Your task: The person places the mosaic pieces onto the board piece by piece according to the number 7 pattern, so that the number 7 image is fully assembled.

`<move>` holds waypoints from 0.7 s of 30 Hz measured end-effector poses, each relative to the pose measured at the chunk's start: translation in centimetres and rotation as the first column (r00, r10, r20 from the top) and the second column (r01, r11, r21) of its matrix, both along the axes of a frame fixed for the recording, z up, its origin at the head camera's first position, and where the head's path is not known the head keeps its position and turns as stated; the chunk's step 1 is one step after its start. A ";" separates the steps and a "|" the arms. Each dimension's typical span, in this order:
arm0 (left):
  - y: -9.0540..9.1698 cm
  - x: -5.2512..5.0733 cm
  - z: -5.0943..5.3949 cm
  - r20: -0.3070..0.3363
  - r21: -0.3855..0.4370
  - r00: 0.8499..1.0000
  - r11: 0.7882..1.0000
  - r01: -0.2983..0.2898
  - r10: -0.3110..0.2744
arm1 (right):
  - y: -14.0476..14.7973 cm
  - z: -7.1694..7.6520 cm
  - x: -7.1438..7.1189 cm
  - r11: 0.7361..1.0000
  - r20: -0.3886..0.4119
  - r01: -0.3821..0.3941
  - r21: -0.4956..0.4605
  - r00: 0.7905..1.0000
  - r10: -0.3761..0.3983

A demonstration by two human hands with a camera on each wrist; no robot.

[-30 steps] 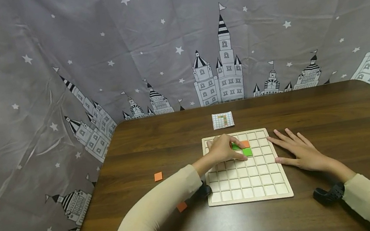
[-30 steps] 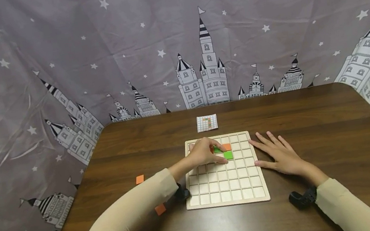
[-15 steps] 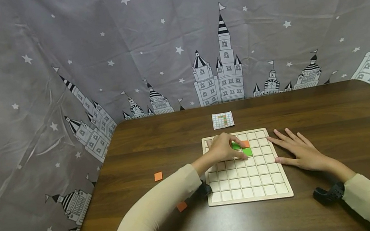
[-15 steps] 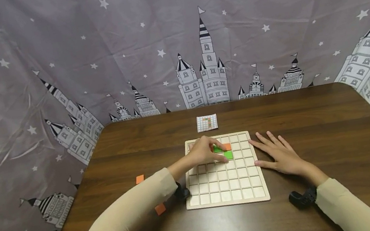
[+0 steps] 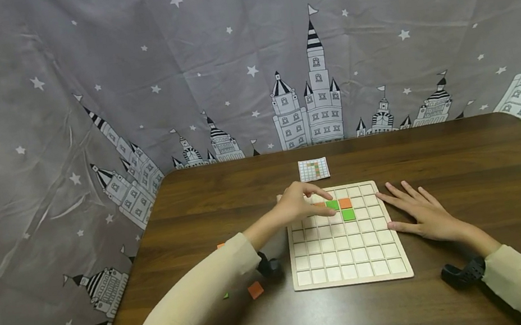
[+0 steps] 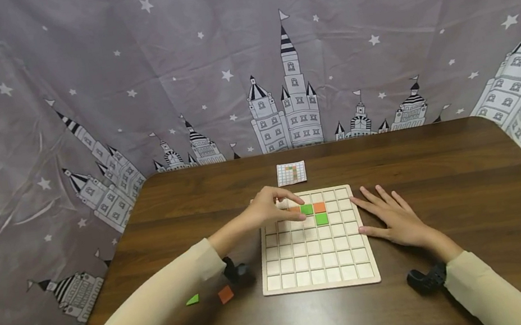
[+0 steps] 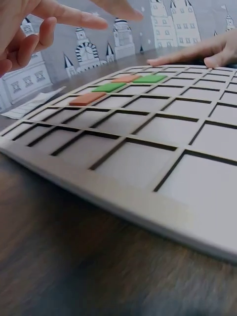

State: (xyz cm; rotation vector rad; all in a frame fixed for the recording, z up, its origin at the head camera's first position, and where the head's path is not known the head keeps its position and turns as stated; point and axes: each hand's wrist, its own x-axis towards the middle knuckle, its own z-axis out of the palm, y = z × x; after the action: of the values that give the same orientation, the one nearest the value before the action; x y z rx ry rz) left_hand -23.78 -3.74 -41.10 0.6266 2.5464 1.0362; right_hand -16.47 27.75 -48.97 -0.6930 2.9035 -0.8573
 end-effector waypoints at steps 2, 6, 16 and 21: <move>-0.8 0.1 0.3 0.012 0.026 1.000 1.000 0.005 -0.005 | 0.0 0.1 0.0 1.000 0.001 0.000 -0.003 1.000 0.000; -2.3 0.1 0.7 0.037 0.094 0.999 0.995 0.030 -0.033 | 0.0 0.1 0.1 1.000 -0.001 -0.002 -0.004 1.000 0.002; -6.3 1.0 0.9 0.010 0.153 0.995 0.984 0.093 -0.096 | 0.0 0.0 0.1 1.000 -0.001 -0.009 -0.007 1.000 0.009; -8.3 2.0 1.1 -0.008 0.171 0.998 0.983 0.069 -0.069 | 0.0 -0.1 0.1 1.000 0.000 -0.012 -0.008 1.000 0.012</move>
State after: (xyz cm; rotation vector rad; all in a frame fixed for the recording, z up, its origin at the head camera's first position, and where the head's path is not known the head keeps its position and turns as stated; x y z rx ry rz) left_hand -21.78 -11.99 -40.03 0.7558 2.4363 1.2395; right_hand -16.40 27.75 -49.04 -0.7108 2.8941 -0.8683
